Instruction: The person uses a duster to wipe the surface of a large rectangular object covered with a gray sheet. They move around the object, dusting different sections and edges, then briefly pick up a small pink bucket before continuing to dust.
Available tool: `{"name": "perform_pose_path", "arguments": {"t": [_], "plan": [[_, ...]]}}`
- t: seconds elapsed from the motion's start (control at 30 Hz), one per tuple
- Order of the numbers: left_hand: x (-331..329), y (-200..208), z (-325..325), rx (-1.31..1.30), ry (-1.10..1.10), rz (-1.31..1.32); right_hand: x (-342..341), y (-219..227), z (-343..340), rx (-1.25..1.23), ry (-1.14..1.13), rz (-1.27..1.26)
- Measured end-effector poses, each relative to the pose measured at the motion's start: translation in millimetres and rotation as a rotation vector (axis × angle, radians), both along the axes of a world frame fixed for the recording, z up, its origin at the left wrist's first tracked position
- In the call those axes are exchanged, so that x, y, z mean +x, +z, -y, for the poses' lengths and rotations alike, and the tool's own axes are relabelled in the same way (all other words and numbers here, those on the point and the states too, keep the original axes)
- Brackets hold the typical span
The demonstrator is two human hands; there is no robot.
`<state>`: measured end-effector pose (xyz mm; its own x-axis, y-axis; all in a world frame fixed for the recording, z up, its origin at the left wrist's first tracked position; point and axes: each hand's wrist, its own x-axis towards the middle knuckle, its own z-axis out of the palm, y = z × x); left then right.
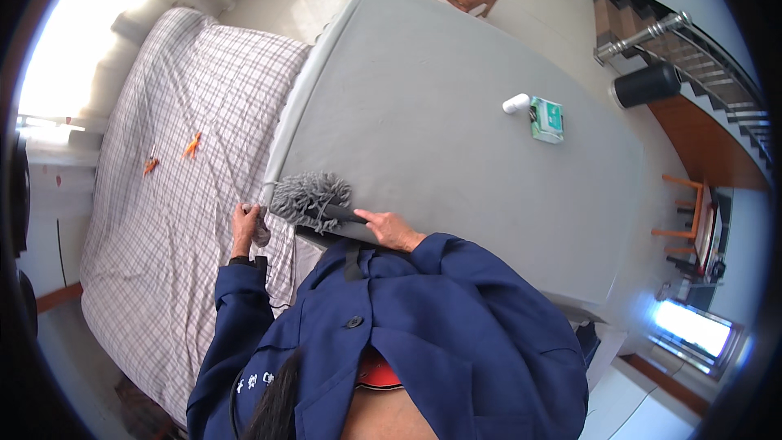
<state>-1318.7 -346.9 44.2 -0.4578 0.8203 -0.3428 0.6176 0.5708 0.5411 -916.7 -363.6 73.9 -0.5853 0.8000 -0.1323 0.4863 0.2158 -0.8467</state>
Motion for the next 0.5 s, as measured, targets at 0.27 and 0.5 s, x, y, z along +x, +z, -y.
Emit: {"name": "perform_pose_path", "arguments": {"t": [0.27,0.5], "plan": [[70,-26,-28,-0.168,-0.353,0.083,54,-24,-40,0.012,-0.813,0.066],[91,-25,-18,-0.176,-0.366,-0.076,2,-15,-26,0.067,-0.354,-0.034]]}}
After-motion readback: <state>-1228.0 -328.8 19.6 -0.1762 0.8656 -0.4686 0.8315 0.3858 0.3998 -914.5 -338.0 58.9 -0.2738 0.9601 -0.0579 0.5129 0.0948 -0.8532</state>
